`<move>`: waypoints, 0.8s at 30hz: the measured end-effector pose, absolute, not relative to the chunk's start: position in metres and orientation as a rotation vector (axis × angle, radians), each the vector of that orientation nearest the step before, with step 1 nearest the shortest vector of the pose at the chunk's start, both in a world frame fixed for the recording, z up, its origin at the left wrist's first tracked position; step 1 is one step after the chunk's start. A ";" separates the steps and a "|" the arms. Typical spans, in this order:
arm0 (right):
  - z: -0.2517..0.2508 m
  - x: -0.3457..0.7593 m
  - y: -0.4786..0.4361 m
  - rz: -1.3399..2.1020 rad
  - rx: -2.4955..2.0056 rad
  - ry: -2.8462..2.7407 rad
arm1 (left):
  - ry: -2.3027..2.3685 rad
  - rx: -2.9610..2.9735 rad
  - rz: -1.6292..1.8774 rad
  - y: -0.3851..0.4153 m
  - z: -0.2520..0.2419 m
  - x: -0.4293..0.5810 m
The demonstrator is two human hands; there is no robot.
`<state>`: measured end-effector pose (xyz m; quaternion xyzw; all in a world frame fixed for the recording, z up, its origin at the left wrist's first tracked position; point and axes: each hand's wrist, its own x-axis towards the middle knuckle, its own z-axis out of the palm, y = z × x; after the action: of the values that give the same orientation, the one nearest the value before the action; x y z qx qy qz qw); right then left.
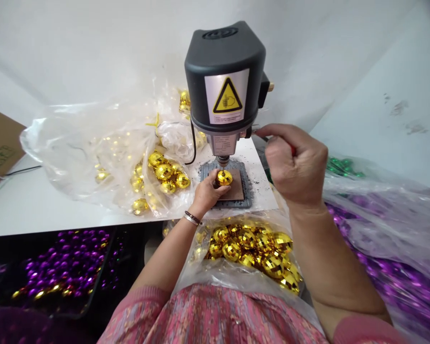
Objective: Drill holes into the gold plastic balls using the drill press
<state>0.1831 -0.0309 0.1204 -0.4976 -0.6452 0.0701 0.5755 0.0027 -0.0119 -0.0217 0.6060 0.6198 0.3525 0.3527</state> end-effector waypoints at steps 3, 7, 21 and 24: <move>0.106 0.183 -0.032 0.043 -1.120 -1.532 | 1.633 1.605 0.859 -0.012 -0.021 0.003; 0.092 0.183 -0.029 -0.050 -1.070 -1.512 | 1.636 1.618 0.821 -0.011 -0.020 0.003; 0.062 0.180 -0.021 -0.138 -0.957 -1.429 | 1.613 1.615 0.846 -0.013 -0.018 0.002; 0.048 0.179 -0.021 -0.070 -0.914 -1.438 | 1.610 1.618 0.817 -0.015 -0.015 0.002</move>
<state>0.1792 -0.0206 0.0477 -0.4037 -0.6351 -0.0310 0.6578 0.0018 -0.0146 -0.0148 0.6251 0.6217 0.3155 0.3510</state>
